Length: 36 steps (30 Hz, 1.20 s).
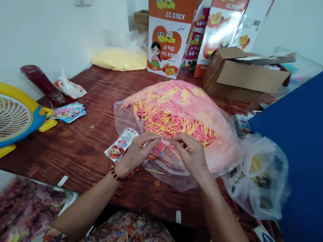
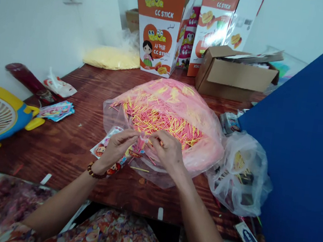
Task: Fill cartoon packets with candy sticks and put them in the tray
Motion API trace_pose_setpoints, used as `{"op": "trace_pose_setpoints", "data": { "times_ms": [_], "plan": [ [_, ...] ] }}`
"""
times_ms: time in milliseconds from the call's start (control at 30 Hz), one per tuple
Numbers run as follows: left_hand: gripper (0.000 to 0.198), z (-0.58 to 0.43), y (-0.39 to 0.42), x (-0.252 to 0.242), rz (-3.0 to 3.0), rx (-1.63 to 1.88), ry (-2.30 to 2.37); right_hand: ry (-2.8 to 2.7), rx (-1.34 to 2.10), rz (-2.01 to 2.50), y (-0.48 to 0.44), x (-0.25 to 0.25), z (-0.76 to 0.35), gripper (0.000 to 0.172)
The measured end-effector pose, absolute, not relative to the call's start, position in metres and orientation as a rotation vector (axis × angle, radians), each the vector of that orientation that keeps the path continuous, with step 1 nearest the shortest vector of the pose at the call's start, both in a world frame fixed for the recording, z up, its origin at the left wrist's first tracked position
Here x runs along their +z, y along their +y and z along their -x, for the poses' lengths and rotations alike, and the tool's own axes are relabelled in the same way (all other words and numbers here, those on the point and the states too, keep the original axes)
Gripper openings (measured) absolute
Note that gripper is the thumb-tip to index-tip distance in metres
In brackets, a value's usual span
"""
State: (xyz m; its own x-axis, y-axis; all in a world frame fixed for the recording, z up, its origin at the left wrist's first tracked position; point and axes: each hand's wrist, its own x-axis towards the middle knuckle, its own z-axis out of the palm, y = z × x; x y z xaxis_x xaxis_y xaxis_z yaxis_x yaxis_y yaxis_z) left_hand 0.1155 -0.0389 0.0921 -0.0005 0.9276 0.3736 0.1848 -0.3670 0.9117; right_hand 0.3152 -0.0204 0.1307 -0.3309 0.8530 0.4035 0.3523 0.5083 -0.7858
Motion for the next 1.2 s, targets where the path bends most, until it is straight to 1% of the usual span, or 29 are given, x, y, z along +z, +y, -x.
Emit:
{"op": "trace_pose_setpoints", "data": {
  "times_ms": [67, 200, 267, 333, 467, 567, 700, 800, 900, 1000, 1100, 1200],
  "plan": [
    [0.017, -0.109, -0.040, 0.099, -1.615, 1.452, 1.207, -1.821, 0.847, 1.029, -0.017, 0.130, -0.308, 0.012],
    [0.019, -0.082, -0.040, 0.103, -1.628, 1.370, 1.351, -1.638, 1.214, 1.022, -0.010, 0.111, -0.282, 0.014],
    [0.019, -0.067, -0.039, 0.094, -1.662, 1.287, 1.438, -1.544, 1.399, 1.040, -0.007, 0.091, -0.265, 0.014],
    [0.019, -0.054, -0.037, 0.077, -1.687, 1.152, 1.526, -1.547, 1.475, 1.156, -0.004, 0.067, -0.251, 0.012],
    [0.027, -0.045, -0.040, 0.037, -1.760, 0.913, 1.700, -1.762, 1.359, 1.440, 0.002, 0.030, -0.243, 0.012],
    [0.038, -0.047, -0.046, 0.019, -1.846, 0.844, 1.748, -1.934, 1.150, 1.495, 0.003, 0.025, -0.258, 0.012],
    [0.045, -0.048, -0.051, 0.014, -1.865, 0.809, 1.792, -2.386, 0.910, 1.345, -0.012, 0.039, -0.286, 0.012],
    [0.044, -0.047, -0.049, 0.016, -1.869, 0.791, 1.802, -2.781, 0.775, 1.234, -0.029, 0.043, -0.293, 0.014],
    [0.043, -0.044, -0.043, 0.018, -1.847, 0.825, 1.800, -2.978, 0.590, 1.234, -0.041, 0.039, -0.288, 0.019],
    [0.041, -0.035, -0.036, 0.020, -1.831, 0.792, 1.925, -3.034, 0.590, 1.286, -0.046, 0.039, -0.280, 0.021],
    [0.042, -0.019, -0.027, 0.018, -1.801, 0.593, 2.191, -3.000, 0.740, 1.393, -0.047, 0.049, -0.281, 0.021],
    [0.047, -0.006, -0.022, 0.014, -1.741, 0.370, 2.352, -2.831, 0.793, 1.447, -0.037, 0.059, -0.296, 0.023]
  ]
}}
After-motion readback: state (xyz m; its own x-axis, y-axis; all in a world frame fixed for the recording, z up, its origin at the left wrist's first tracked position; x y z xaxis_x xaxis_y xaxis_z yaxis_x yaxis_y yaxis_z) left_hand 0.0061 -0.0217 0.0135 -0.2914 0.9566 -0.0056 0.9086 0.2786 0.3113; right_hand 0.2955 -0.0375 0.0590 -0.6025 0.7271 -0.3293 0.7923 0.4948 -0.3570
